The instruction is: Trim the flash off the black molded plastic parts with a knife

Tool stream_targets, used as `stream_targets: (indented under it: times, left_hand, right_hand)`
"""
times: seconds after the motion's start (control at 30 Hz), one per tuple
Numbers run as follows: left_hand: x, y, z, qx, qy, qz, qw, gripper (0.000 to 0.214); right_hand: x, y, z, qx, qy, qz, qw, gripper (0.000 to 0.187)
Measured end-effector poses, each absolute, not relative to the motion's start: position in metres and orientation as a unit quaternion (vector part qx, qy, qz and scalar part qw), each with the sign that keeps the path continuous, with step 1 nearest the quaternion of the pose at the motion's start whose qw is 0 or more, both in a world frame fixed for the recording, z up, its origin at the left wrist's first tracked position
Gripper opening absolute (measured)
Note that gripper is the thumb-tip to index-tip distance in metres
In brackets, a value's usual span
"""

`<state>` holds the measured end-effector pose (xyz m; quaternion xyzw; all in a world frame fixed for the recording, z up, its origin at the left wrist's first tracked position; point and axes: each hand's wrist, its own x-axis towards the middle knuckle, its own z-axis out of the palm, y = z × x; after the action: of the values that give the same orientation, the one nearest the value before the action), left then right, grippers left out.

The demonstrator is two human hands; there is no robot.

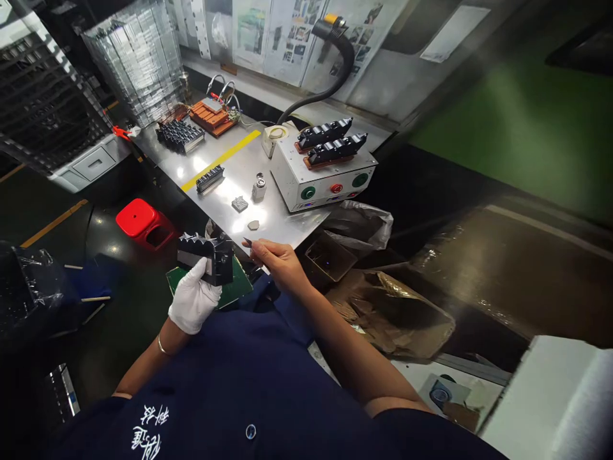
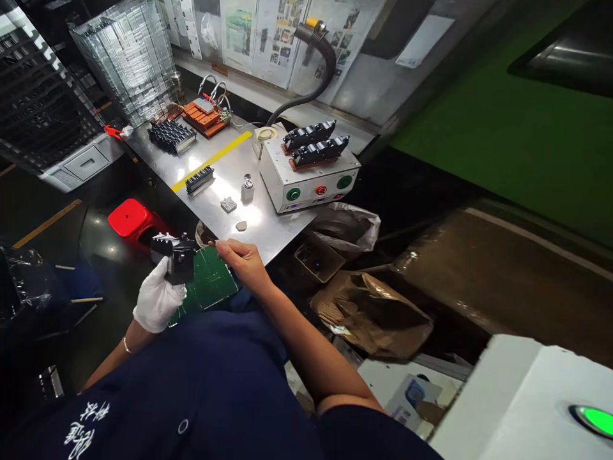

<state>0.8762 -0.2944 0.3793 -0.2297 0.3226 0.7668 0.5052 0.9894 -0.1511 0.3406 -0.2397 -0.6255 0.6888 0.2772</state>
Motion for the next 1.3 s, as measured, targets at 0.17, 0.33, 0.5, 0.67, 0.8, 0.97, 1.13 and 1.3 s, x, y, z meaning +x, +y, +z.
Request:
stream_targets:
  times: [0.17,0.33,0.5,0.67,0.8,0.97,1.13,1.3]
  left_hand:
    - [0.885,-0.287,0.378,-0.212,0.307,0.779,0.504,0.048]
    - [0.889,-0.284,0.380,-0.202,0.314,0.772,0.514,0.047]
    - [0.887,-0.281,0.377,-0.228,0.302,0.764,0.522,0.044]
    - [0.884,-0.281,0.383,-0.235,0.301,0.776,0.502,0.045]
    - [0.884,-0.282,0.388,-0.222,0.295,0.778,0.508,0.046]
    - [0.883,-0.282,0.385,-0.210,0.293,0.782,0.508,0.045]
    - [0.883,-0.281,0.386,-0.196,0.326,0.783,0.492,0.045]
    - [0.877,-0.285,0.386,-0.190,0.334,0.784,0.488,0.046]
  right_hand:
    - [0.987,-0.176,0.340,-0.262,-0.571,0.721,0.293,0.039]
    - [0.986,-0.185,0.336,-0.282,-0.573,0.713,0.289,0.038]
    - [0.972,-0.202,0.324,-0.335,-0.501,0.698,0.386,0.044]
    - [0.973,-0.199,0.327,-0.316,-0.556,0.661,0.392,0.042]
    - [0.981,-0.189,0.339,-0.254,-0.675,0.554,0.416,0.035]
    - [0.979,-0.185,0.344,-0.226,-0.723,0.498,0.422,0.029]
    - [0.974,-0.184,0.343,-0.226,-0.734,0.481,0.423,0.031]
    - [0.975,-0.178,0.346,-0.195,-0.743,0.508,0.390,0.034]
